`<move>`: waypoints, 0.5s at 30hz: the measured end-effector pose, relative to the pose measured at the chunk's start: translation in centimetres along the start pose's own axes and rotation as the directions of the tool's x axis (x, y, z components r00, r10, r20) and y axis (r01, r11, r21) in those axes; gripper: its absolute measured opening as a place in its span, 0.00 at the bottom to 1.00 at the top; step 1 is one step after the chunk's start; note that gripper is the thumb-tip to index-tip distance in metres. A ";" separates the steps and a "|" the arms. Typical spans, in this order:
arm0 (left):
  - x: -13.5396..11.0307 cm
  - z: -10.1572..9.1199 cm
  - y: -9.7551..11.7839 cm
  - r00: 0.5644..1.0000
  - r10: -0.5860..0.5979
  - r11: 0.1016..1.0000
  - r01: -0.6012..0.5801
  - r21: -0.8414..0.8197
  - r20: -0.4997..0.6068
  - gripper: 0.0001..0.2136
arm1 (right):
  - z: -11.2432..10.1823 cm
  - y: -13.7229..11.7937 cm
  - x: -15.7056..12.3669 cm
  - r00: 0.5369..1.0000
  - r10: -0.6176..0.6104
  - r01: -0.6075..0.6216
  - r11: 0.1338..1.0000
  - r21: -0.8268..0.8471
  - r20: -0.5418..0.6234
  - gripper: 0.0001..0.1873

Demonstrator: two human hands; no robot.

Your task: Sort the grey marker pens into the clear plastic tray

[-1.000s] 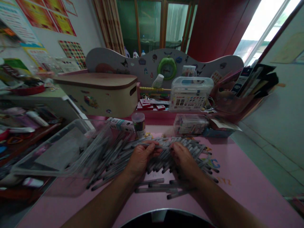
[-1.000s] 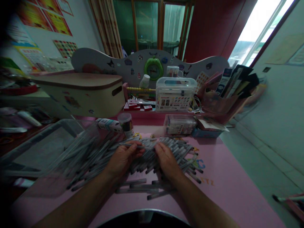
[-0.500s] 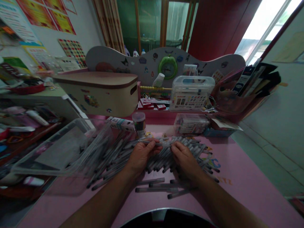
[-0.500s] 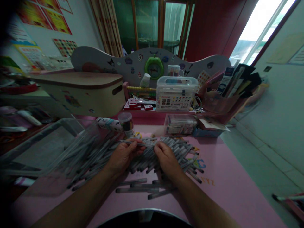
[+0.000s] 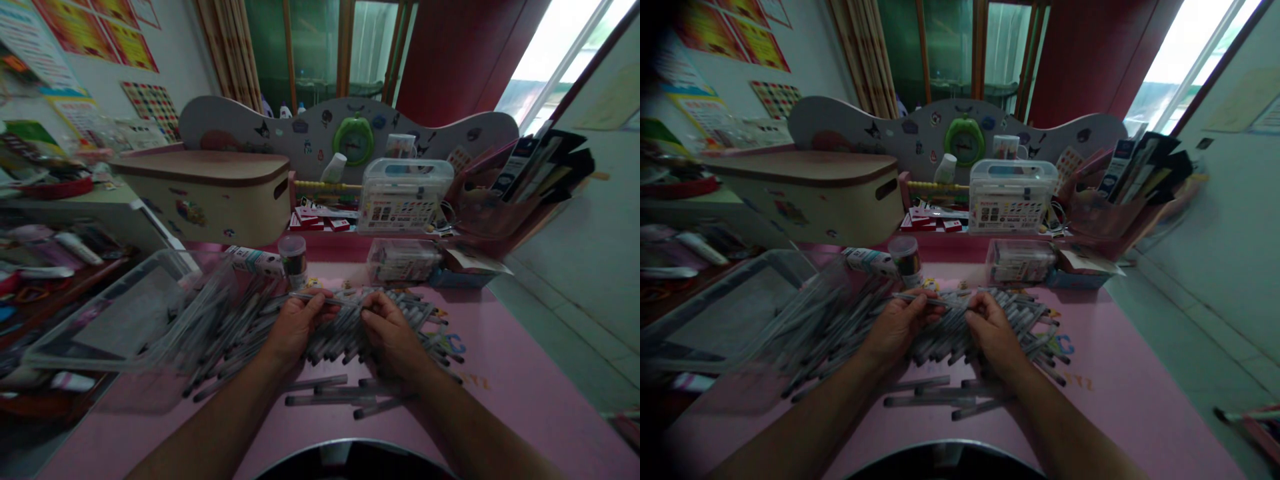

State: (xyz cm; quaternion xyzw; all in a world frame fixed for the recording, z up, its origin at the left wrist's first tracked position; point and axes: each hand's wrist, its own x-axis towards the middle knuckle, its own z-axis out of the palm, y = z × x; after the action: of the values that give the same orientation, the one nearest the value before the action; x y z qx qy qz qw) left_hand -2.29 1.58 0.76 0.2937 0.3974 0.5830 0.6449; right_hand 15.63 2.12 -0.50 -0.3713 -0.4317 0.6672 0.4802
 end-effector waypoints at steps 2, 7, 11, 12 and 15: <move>0.0 0.0 0.1 1.000 0.005 1.000 -0.005 -0.008 -0.008 0.17 | 0.0 -0.3 0.0 0.998 0.067 -0.068 0.992 0.107 0.011 0.11; -0.1 -0.1 0.0 0.999 0.031 0.998 -0.032 0.054 0.009 0.17 | -0.2 -0.9 -0.1 0.973 0.215 -0.228 0.949 0.216 0.083 0.14; -0.2 -0.3 -0.3 0.996 0.084 0.986 -0.086 0.145 0.023 0.15 | -0.1 -0.5 -0.1 0.974 0.218 -0.221 0.975 0.034 0.062 0.16; -0.2 -0.3 -0.2 0.994 0.107 0.983 -0.109 0.145 0.020 0.14 | -0.1 -0.4 -0.1 0.977 0.206 -0.206 0.979 0.004 0.054 0.18; 0.1 -0.6 0.7 0.980 0.198 0.980 -0.198 -0.003 -0.028 0.12 | -0.4 -0.8 0.0 0.987 0.160 -0.160 0.987 0.008 -0.015 0.18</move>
State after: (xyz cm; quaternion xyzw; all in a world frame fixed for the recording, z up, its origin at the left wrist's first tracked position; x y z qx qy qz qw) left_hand -3.16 1.70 0.99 0.3219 0.3736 0.6493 0.5790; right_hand 16.21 2.34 0.12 -0.4084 -0.3943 0.7021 0.4299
